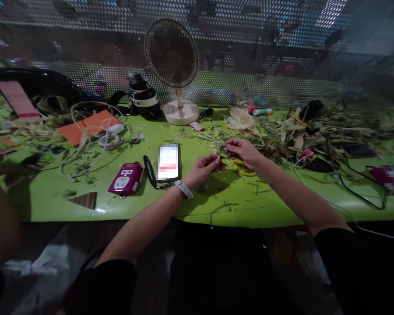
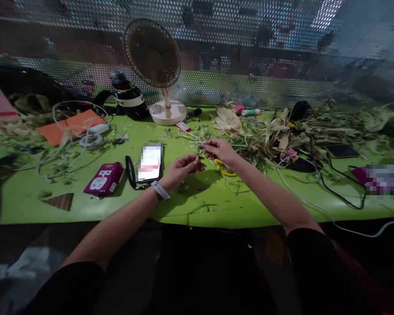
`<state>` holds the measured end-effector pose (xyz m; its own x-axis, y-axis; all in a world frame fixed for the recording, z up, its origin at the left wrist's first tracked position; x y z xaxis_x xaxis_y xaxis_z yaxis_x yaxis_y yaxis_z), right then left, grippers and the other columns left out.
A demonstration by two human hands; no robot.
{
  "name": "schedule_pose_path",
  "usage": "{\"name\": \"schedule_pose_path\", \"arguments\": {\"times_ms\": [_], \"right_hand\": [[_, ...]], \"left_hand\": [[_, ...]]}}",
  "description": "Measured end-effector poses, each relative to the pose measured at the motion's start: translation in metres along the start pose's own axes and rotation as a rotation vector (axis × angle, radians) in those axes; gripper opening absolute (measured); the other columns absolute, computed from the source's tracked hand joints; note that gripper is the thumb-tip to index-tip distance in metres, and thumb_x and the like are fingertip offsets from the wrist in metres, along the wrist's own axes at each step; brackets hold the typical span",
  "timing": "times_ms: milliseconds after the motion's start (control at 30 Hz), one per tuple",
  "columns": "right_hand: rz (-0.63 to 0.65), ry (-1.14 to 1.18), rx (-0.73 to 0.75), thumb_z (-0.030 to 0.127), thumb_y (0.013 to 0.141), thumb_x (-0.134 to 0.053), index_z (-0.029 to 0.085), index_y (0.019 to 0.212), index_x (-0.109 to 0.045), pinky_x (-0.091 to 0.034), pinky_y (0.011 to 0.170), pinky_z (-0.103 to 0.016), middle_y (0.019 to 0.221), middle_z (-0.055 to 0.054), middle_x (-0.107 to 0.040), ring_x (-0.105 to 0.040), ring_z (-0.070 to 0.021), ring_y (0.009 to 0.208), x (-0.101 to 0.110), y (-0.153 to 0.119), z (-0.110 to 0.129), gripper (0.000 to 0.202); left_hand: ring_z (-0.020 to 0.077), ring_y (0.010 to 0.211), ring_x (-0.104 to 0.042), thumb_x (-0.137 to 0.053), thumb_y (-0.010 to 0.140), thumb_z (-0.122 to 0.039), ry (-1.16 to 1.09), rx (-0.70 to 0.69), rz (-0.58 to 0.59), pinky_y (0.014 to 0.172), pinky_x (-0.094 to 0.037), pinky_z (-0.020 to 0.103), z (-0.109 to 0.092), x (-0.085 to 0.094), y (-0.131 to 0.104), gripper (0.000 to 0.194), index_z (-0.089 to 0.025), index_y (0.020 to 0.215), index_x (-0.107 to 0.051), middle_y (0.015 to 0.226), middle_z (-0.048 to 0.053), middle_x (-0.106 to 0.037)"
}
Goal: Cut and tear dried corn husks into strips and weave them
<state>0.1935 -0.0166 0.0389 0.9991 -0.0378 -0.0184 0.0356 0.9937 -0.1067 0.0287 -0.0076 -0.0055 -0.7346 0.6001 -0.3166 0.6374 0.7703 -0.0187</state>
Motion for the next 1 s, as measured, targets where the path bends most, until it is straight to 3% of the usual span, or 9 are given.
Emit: {"name": "schedule_pose_path", "arguments": {"times_ms": [133, 333, 533, 700, 833, 1000], "right_hand": [[-0.045, 0.007, -0.019, 0.033, 0.066, -0.08, 0.016, 0.076, -0.06, -0.039, 0.051, -0.019, 0.061, 0.004, -0.06, -0.053, -0.0061, 0.052, 0.0, 0.002, -0.002, 0.028], [-0.067, 0.011, -0.062, 0.033, 0.068, -0.079, 0.016, 0.074, -0.058, -0.038, 0.05, -0.019, 0.061, 0.004, -0.059, -0.051, -0.0055, 0.051, 0.006, 0.002, -0.007, 0.027], [0.094, -0.174, -0.049, 0.052, 0.067, -0.076, 0.016, 0.072, -0.058, -0.034, 0.049, -0.021, 0.062, 0.003, -0.057, -0.048, -0.0071, 0.052, -0.008, -0.009, -0.017, 0.041], [0.136, -0.324, 0.076, 0.039, 0.07, -0.072, 0.015, 0.078, -0.063, -0.036, 0.056, -0.023, 0.065, 0.004, -0.057, -0.047, -0.0081, 0.058, -0.013, -0.017, -0.017, 0.026], [0.178, -0.313, 0.047, 0.03, 0.068, -0.07, 0.014, 0.084, -0.064, -0.041, 0.063, -0.025, 0.071, 0.001, -0.062, -0.052, -0.01, 0.064, -0.01, -0.018, -0.019, 0.023], [0.137, -0.293, 0.05, 0.027, 0.067, -0.068, 0.014, 0.082, -0.065, -0.04, 0.061, -0.025, 0.068, 0.002, -0.061, -0.051, -0.0088, 0.061, -0.004, -0.019, -0.023, 0.02]], "left_hand": [[0.0187, 0.085, -0.072, -0.079, 0.066, -0.051, -0.067, 0.027, 0.003, 0.08, -0.056, 0.034, 0.0, 0.003, 0.0, 0.053, -0.017, 0.1, -0.055, 0.086, 0.006, -0.074], [0.0155, 0.078, -0.07, -0.074, 0.07, -0.057, 0.052, 0.034, 0.037, 0.072, -0.055, 0.029, -0.006, 0.003, -0.002, 0.047, -0.015, 0.085, -0.058, 0.083, 0.005, -0.071], [0.0101, 0.068, -0.059, -0.071, 0.072, -0.057, 0.18, -0.09, -0.023, 0.069, -0.052, 0.026, -0.006, 0.004, 0.001, 0.043, -0.016, 0.081, -0.06, 0.073, -0.001, -0.062], [0.011, 0.066, -0.054, -0.065, 0.08, -0.05, 0.428, -0.18, -0.015, 0.066, -0.047, 0.025, -0.004, 0.006, 0.001, 0.033, -0.017, 0.082, -0.064, 0.07, 0.0, -0.061], [0.0125, 0.066, -0.057, -0.06, 0.084, -0.047, 0.535, -0.177, 0.024, 0.067, -0.047, 0.027, -0.006, 0.005, -0.003, 0.03, -0.018, 0.082, -0.062, 0.071, 0.002, -0.062], [0.013, 0.068, -0.06, -0.06, 0.084, -0.049, 0.559, -0.178, 0.048, 0.069, -0.048, 0.027, -0.009, 0.007, -0.004, 0.031, -0.018, 0.086, -0.061, 0.073, 0.002, -0.065]]}}
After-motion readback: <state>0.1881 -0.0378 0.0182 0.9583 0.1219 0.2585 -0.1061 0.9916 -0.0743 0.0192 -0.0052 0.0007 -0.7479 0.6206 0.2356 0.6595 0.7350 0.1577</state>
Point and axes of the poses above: each hand's wrist, its own y-axis towards the middle knuckle, its own x-axis out of the back of the hand, z = x × y, the point moved 3 cm from there along y, towards the middle knuckle
